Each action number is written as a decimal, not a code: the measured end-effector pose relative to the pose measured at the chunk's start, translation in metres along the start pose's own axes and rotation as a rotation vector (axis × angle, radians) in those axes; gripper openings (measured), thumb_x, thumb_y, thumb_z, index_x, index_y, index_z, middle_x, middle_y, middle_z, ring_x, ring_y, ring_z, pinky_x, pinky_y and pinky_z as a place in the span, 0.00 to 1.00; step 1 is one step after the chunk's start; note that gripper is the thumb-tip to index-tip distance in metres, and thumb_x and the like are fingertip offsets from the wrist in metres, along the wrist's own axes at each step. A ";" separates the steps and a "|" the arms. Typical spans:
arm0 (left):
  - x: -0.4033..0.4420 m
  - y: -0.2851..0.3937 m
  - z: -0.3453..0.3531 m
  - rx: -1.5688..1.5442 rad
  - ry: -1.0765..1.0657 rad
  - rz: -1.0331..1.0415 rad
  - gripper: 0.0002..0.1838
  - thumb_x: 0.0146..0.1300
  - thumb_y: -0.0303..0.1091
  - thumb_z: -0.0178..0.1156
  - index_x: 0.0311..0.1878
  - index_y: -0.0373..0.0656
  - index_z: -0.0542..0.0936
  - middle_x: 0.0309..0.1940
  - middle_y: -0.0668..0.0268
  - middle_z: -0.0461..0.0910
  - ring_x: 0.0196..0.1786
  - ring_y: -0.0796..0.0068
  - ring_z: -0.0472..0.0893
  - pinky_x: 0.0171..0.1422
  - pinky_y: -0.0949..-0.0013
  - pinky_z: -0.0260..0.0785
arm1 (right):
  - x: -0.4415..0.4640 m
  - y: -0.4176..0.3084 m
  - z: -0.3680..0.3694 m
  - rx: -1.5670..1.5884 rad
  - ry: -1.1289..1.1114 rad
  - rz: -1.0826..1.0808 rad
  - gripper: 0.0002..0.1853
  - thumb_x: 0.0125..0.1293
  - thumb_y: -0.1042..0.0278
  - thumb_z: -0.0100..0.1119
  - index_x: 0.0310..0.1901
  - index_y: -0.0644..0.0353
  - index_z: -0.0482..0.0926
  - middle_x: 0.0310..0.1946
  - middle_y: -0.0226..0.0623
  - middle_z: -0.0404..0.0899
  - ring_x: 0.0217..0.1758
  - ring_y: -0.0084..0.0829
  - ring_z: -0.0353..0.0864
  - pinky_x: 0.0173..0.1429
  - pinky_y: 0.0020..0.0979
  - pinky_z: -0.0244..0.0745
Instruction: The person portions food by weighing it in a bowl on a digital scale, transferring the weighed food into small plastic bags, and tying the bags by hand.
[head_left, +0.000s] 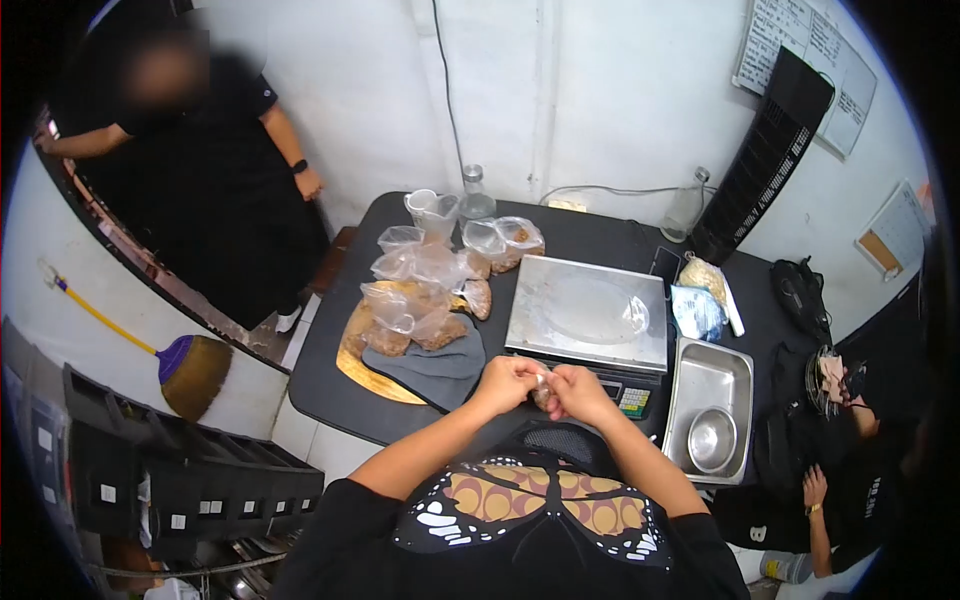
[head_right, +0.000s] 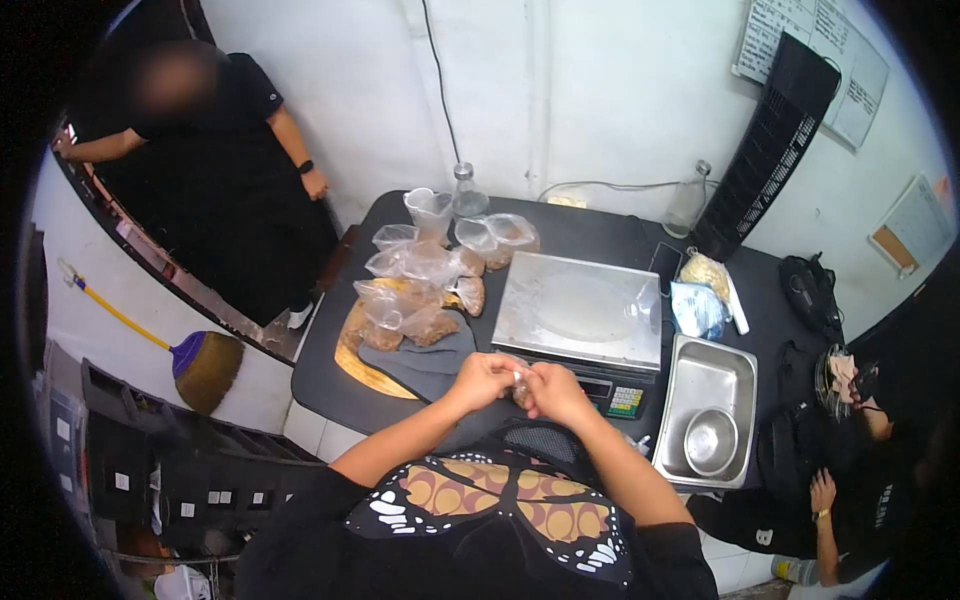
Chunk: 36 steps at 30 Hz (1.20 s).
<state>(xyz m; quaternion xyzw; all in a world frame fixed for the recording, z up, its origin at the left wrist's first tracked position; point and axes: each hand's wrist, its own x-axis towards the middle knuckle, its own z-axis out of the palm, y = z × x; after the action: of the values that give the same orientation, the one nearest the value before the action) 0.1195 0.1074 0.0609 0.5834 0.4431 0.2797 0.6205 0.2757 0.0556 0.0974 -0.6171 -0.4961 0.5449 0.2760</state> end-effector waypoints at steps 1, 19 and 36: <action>-0.003 -0.002 0.001 0.001 0.049 -0.035 0.05 0.56 0.26 0.60 0.35 0.38 0.83 0.24 0.70 0.81 0.23 0.86 0.74 0.24 0.81 0.64 | 0.001 0.002 0.006 -0.054 0.034 -0.030 0.15 0.70 0.62 0.45 0.31 0.64 0.74 0.19 0.34 0.78 0.18 0.24 0.78 0.23 0.24 0.73; -0.013 -0.003 -0.012 0.300 0.196 0.203 0.04 0.57 0.26 0.57 0.33 0.38 0.80 0.26 0.65 0.81 0.28 0.78 0.79 0.34 0.74 0.71 | 0.026 0.028 0.037 -0.358 0.201 -0.284 0.14 0.68 0.64 0.47 0.32 0.65 0.77 0.22 0.38 0.80 0.24 0.29 0.81 0.31 0.31 0.75; -0.022 0.016 -0.014 -0.942 0.249 -0.227 0.08 0.59 0.21 0.55 0.30 0.47 0.70 0.33 0.57 0.81 0.16 0.85 0.63 0.19 0.78 0.54 | -0.001 -0.008 0.048 -0.839 0.411 -0.742 0.04 0.57 0.69 0.50 0.27 0.57 0.73 0.17 0.39 0.76 0.22 0.40 0.79 0.25 0.39 0.72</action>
<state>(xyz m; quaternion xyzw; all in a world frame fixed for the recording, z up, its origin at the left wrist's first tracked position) 0.1000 0.0971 0.0824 0.1501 0.3999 0.4477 0.7855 0.2279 0.0475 0.0926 -0.5518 -0.7879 0.0388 0.2707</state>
